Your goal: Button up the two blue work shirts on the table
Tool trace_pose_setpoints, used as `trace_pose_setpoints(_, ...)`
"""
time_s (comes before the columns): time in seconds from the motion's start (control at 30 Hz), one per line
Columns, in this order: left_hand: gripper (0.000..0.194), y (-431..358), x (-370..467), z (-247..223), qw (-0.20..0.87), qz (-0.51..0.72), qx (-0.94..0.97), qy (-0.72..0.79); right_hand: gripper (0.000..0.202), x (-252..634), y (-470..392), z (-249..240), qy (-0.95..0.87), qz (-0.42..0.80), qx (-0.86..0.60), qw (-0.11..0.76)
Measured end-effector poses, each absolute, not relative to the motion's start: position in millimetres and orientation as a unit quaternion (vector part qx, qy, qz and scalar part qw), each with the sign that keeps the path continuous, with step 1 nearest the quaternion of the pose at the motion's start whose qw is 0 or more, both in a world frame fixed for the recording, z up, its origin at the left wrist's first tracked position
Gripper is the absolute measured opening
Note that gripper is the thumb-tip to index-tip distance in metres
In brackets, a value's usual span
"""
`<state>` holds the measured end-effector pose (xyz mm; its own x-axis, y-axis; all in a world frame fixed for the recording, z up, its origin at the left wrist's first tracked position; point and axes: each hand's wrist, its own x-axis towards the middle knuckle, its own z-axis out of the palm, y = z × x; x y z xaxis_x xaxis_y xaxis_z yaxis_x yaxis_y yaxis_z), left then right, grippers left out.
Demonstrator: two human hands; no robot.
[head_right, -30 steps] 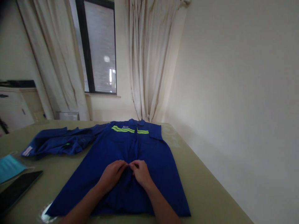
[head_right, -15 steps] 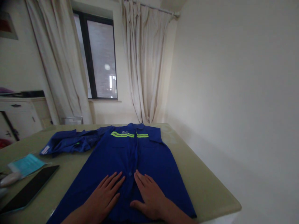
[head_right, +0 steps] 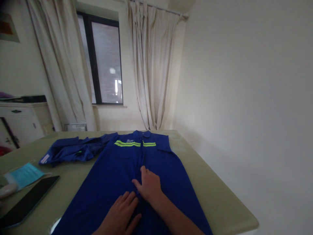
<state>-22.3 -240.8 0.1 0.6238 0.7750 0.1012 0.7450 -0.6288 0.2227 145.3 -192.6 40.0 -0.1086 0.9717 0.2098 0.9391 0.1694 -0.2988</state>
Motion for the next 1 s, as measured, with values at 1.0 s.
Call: trace_pose_setpoints(1.0, 0.044, -108.4, -14.8, 1.2, 0.345, 0.281, 0.790, 0.422, 0.021, 164.7, -141.2, 19.1, -0.645, 0.167, -0.712, 0.222)
